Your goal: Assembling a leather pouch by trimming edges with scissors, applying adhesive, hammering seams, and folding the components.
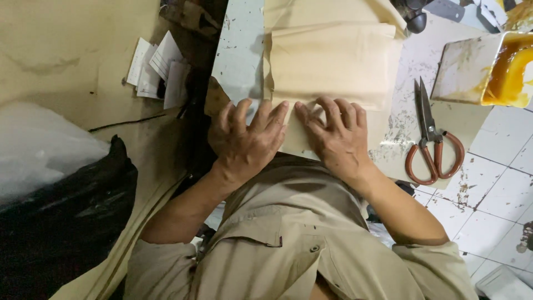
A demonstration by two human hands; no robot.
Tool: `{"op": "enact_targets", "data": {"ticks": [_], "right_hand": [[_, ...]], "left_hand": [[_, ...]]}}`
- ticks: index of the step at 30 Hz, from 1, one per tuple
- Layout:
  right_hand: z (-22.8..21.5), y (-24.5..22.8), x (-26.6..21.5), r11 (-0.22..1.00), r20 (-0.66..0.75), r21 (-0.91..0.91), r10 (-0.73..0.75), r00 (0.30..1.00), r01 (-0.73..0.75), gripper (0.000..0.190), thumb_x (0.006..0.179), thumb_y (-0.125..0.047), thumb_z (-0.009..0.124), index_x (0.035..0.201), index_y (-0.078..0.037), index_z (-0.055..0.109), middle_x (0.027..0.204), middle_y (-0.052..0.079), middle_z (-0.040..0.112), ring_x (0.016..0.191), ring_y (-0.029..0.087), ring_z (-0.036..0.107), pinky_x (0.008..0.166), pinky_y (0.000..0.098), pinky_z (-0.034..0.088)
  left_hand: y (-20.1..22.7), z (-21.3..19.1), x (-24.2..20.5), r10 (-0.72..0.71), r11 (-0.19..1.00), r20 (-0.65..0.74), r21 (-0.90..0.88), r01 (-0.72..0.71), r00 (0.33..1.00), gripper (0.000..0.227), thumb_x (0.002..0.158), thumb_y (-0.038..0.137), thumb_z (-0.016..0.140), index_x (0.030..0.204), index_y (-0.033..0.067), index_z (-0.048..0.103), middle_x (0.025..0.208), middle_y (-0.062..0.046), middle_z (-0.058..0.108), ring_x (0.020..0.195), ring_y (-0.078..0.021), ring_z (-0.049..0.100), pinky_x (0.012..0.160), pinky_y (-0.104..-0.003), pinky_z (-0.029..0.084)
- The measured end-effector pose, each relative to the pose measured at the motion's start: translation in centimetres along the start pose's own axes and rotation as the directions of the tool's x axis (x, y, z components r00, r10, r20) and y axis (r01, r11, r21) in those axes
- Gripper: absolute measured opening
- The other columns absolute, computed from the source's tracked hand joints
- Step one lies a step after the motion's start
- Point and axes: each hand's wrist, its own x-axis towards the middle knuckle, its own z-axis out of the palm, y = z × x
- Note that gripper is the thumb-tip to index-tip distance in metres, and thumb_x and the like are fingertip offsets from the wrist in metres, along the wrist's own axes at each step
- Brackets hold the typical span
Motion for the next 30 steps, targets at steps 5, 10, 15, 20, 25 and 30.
{"op": "enact_targets", "data": {"ticks": [5, 10, 15, 20, 25, 30], "right_hand": [[-2.1, 1.5, -1.4, 0.997, 0.045, -0.074, 0.025, 0.999, -0.021, 0.033, 0.1, -0.017, 0.062, 0.129, -0.025, 0.075, 0.117, 0.012, 0.06, 0.106, 0.032, 0.054, 0.091, 0.0428, 0.045], [-3.1, 4.0, -4.2, 0.982, 0.061, -0.164, 0.1, 0.993, -0.089, 0.029, 0.101, -0.02, 0.062, 0.125, -0.027, 0.077, 0.115, 0.01, 0.059, 0.105, 0.031, 0.055, 0.086, 0.0415, 0.044], [-4.6, 6.1, -6.1, 0.97, 0.053, -0.191, 0.16, 0.986, -0.147, 0.025, 0.102, -0.016, 0.06, 0.118, -0.023, 0.077, 0.112, 0.009, 0.058, 0.103, 0.032, 0.057, 0.082, 0.0416, 0.045], [-4.7, 8.9, -5.6, 0.973, 0.069, 0.003, 0.229, 0.971, -0.23, 0.026, 0.098, -0.009, 0.065, 0.122, -0.014, 0.074, 0.114, 0.014, 0.059, 0.105, 0.039, 0.059, 0.08, 0.0448, 0.046], [-2.7, 10.7, 0.1, 0.947, -0.025, 0.213, 0.253, 0.967, -0.242, 0.041, 0.095, 0.004, 0.068, 0.135, -0.001, 0.066, 0.115, 0.02, 0.064, 0.103, 0.042, 0.064, 0.086, 0.0478, 0.051], [0.6, 11.7, 3.9, 0.956, 0.109, 0.039, 0.286, 0.952, -0.292, 0.042, 0.1, -0.012, 0.063, 0.138, 0.002, 0.052, 0.115, 0.021, 0.07, 0.09, 0.031, 0.061, 0.077, 0.0424, 0.048]], "left_hand": [[-0.5, 1.0, -0.8, -0.02, 1.0, -0.024, 0.001, 0.02, 1.0, 0.032, 0.098, 0.039, 0.061, 0.126, 0.0265, 0.071, 0.117, -0.002, 0.058, 0.118, -0.0304, 0.048, 0.101, -0.053, 0.04], [-0.5, 0.9, -1.0, -0.026, 0.999, -0.018, -0.04, 0.026, 0.999, 0.031, 0.101, 0.039, 0.057, 0.124, 0.0268, 0.073, 0.116, -0.002, 0.061, 0.117, -0.0308, 0.048, 0.1, -0.053, 0.041], [-0.7, 0.6, -0.2, -0.027, 0.987, -0.029, -0.161, 0.022, 0.999, 0.031, 0.1, 0.038, 0.059, 0.12, 0.0211, 0.075, 0.113, -0.006, 0.063, 0.112, -0.0318, 0.053, 0.094, -0.052, 0.043], [-2.2, 1.1, 2.5, -0.186, 0.913, -0.036, -0.375, 0.159, 0.982, 0.033, 0.103, 0.038, 0.061, 0.12, 0.0108, 0.069, 0.107, -0.007, 0.063, 0.103, -0.0307, 0.058, 0.09, -0.046, 0.044], [-3.4, 4.0, 7.1, -0.335, 0.731, -0.017, -0.636, 0.249, 0.942, 0.047, 0.103, 0.026, 0.067, 0.136, -0.0024, 0.05, 0.095, -0.017, 0.068, 0.089, -0.0422, 0.065, 0.083, -0.054, 0.049], [-4.2, 5.3, 9.5, -0.397, 0.528, 0.178, -0.758, 0.383, 0.9, 0.053, 0.099, 0.01, 0.073, 0.142, 0.0152, 0.043, 0.091, -0.002, 0.066, 0.085, -0.0187, 0.068, 0.077, -0.034, 0.057]]}}
